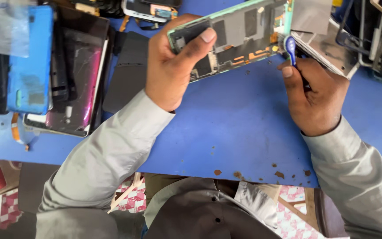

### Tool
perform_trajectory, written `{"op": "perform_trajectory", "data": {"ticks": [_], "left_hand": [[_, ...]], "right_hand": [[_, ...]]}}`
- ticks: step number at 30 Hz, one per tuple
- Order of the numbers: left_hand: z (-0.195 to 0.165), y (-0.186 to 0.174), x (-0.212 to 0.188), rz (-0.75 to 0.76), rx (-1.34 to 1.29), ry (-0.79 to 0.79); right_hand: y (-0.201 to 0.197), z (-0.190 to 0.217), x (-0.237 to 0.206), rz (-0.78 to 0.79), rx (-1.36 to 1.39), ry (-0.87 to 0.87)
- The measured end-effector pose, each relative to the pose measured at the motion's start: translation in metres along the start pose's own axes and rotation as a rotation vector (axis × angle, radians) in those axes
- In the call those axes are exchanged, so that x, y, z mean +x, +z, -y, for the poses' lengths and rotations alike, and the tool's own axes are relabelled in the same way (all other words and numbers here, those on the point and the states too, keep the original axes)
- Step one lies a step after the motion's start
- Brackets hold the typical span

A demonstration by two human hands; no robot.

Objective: The person disassembles a smartphone on a workbench, using a screwdriver to remove screws and separate the back housing from the frame. They then hold the opened phone chassis and scrub its interior edges and components with a toothbrush, turning the phone to brush different sides.

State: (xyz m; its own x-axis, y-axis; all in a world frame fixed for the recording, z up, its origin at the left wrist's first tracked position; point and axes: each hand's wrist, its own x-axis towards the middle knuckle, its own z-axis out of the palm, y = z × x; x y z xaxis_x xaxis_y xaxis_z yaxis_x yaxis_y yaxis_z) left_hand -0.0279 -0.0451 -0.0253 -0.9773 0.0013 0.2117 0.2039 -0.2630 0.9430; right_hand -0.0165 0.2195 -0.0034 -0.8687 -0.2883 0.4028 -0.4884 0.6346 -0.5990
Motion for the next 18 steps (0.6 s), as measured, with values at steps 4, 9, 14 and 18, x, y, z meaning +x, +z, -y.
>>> {"op": "perform_trajectory", "data": {"ticks": [4,9,14,18], "left_hand": [[0.006,0.0,0.001,-0.038,-0.084,0.007],[0.005,-0.001,0.0,-0.033,-0.162,-0.024],[0.002,0.0,-0.002,-0.051,-0.165,-0.022],[0.0,0.001,-0.002,-0.03,-0.229,-0.065]], "right_hand": [[0.003,0.006,0.001,0.018,-0.016,-0.114],[0.001,0.008,0.0,-0.036,-0.019,0.026],[0.004,0.001,-0.007,-0.016,-0.037,-0.058],[0.004,-0.012,-0.014,-0.025,-0.03,0.038]]}}
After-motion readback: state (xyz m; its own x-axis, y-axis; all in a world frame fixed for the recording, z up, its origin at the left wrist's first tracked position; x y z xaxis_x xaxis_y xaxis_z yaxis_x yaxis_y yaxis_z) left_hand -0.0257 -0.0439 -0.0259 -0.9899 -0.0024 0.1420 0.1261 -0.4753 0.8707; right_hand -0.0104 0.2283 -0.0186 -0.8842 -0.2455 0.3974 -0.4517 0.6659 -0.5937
